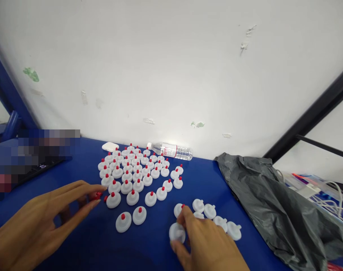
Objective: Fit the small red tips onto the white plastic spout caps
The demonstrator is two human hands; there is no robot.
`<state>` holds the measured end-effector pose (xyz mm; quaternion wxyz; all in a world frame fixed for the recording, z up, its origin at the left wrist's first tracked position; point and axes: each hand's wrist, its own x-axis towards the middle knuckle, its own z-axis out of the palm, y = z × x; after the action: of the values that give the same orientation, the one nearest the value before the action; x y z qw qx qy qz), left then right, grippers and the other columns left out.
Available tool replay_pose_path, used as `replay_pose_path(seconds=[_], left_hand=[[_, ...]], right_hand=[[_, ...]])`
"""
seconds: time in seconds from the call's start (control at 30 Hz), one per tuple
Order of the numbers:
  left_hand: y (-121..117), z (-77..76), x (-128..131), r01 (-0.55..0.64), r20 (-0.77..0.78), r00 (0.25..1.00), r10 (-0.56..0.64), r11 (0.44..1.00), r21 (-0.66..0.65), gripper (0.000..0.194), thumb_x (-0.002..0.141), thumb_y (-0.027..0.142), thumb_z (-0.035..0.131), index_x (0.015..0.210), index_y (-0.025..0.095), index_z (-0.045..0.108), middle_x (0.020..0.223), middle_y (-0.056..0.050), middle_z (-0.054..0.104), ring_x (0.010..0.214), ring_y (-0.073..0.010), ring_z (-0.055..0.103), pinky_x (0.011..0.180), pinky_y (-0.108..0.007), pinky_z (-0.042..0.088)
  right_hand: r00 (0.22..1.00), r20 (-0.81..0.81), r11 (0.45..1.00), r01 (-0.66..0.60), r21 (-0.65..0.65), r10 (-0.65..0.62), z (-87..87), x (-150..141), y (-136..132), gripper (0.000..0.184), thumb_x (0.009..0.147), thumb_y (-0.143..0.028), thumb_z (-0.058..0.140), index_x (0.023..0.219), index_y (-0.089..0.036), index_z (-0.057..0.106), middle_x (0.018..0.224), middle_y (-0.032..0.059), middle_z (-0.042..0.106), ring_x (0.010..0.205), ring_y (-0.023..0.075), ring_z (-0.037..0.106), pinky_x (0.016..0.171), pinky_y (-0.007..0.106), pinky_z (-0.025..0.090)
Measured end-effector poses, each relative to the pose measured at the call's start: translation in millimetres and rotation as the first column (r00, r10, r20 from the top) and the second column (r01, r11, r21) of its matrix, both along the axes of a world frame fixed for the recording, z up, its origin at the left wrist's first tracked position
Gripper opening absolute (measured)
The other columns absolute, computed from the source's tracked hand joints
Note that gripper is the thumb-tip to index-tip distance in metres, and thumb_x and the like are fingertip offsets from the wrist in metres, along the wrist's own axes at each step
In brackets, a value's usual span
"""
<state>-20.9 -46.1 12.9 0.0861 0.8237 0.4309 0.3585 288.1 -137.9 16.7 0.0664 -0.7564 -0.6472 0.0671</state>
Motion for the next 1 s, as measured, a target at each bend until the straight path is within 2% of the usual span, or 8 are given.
replay_pose_path(seconds=[0.1, 0.27, 0.43, 0.6, 0.7, 0.8, 0.93, 1.0], left_hand=[[-6.7, 1.0, 6.3, 0.052, 0.064, 0.996, -0.054, 0.998, 0.038, 0.022, 0.099, 0.038, 0.056, 0.101, 0.035, 0.078, 0.079, 0.006, 0.079, 0.052, -0.0123, 0.071, 0.042, -0.016, 0.054], [-13.6, -0.8, 15.5, 0.160, 0.124, 0.975, -0.183, 0.972, 0.170, 0.026, 0.107, 0.045, 0.050, 0.104, 0.041, 0.075, 0.091, 0.006, 0.084, 0.076, -0.0156, 0.082, 0.067, -0.016, 0.066], [-15.6, -6.5, 16.9, 0.279, 0.064, 0.956, -0.286, 0.955, 0.103, 0.029, 0.111, 0.043, 0.042, 0.120, 0.049, 0.069, 0.098, 0.009, 0.082, 0.087, -0.0117, 0.081, 0.072, -0.013, 0.065], [-18.2, -11.6, 15.2, 0.367, 0.050, 0.927, -0.372, 0.926, 0.088, 0.031, 0.112, 0.038, 0.039, 0.121, 0.043, 0.068, 0.094, 0.006, 0.078, 0.079, -0.0087, 0.078, 0.072, -0.010, 0.062], [-17.4, -8.6, 16.2, 0.320, 0.047, 0.942, -0.331, 0.933, 0.164, 0.031, 0.112, 0.042, 0.038, 0.113, 0.040, 0.069, 0.093, 0.007, 0.080, 0.077, -0.0082, 0.080, 0.070, -0.008, 0.061], [-15.3, -4.9, 18.9, 0.206, 0.060, 0.972, -0.227, 0.947, 0.246, 0.027, 0.110, 0.049, 0.043, 0.111, 0.039, 0.067, 0.093, 0.008, 0.084, 0.077, -0.0103, 0.082, 0.071, -0.009, 0.062], [-14.6, -10.3, 18.5, 0.257, 0.006, 0.964, -0.266, 0.937, 0.237, 0.038, 0.113, 0.040, 0.034, 0.096, 0.034, 0.067, 0.084, 0.006, 0.082, 0.066, -0.0125, 0.079, 0.056, -0.014, 0.061], [-16.8, -18.7, 13.2, 0.293, -0.026, 0.955, -0.294, 0.936, 0.194, 0.037, 0.112, 0.035, 0.034, 0.096, 0.033, 0.068, 0.082, 0.004, 0.081, 0.063, -0.0141, 0.077, 0.056, -0.019, 0.061]], right_hand=[[0.954, -0.122, 0.960, -0.260, 0.107, 0.272, 1.0, -12.2, -2.0, 0.034, 0.081, -0.030, 0.069, 0.113, -0.040, 0.073, 0.102, -0.0037, 0.083, 0.078, 0.0219, 0.080, 0.067, 0.029, 0.063], [0.863, 0.004, 0.775, -0.456, 0.437, 0.506, 7.0, -51.1, 12.6, 0.041, 0.079, -0.025, 0.075, 0.118, -0.036, 0.070, 0.106, -0.0052, 0.080, 0.080, 0.0200, 0.080, 0.063, 0.028, 0.064], [0.841, 0.114, 0.677, -0.500, 0.540, 0.529, 7.4, -68.1, 21.4, 0.037, 0.073, -0.024, 0.083, 0.108, -0.027, 0.072, 0.098, -0.0030, 0.079, 0.074, 0.0192, 0.078, 0.062, 0.029, 0.063], [0.815, 0.144, 0.632, -0.535, 0.560, 0.562, 5.7, -71.1, 22.9, 0.039, 0.072, -0.031, 0.086, 0.108, -0.025, 0.071, 0.094, -0.0031, 0.078, 0.074, 0.0198, 0.077, 0.062, 0.030, 0.063], [0.812, 0.162, 0.616, -0.539, 0.574, 0.561, 8.5, -71.6, 23.7, 0.044, 0.071, -0.033, 0.092, 0.109, -0.025, 0.071, 0.097, -0.0032, 0.079, 0.081, 0.0202, 0.079, 0.069, 0.029, 0.066], [0.814, 0.162, 0.619, -0.538, 0.572, 0.558, 11.7, -72.5, 24.0, 0.046, 0.075, -0.034, 0.093, 0.113, -0.026, 0.069, 0.102, -0.0058, 0.081, 0.081, 0.0176, 0.080, 0.065, 0.025, 0.065], [0.816, 0.195, 0.565, -0.529, 0.634, 0.545, 14.7, -75.5, 23.5, 0.024, 0.106, -0.042, 0.058, 0.120, -0.024, 0.067, 0.103, -0.0043, 0.084, 0.080, 0.0142, 0.081, 0.066, 0.020, 0.065], [0.805, 0.200, 0.533, -0.533, 0.657, 0.558, 15.7, -76.6, 22.5, 0.035, 0.112, -0.044, 0.038, 0.120, -0.024, 0.066, 0.103, -0.0034, 0.084, 0.081, 0.0121, 0.081, 0.068, 0.017, 0.064]])
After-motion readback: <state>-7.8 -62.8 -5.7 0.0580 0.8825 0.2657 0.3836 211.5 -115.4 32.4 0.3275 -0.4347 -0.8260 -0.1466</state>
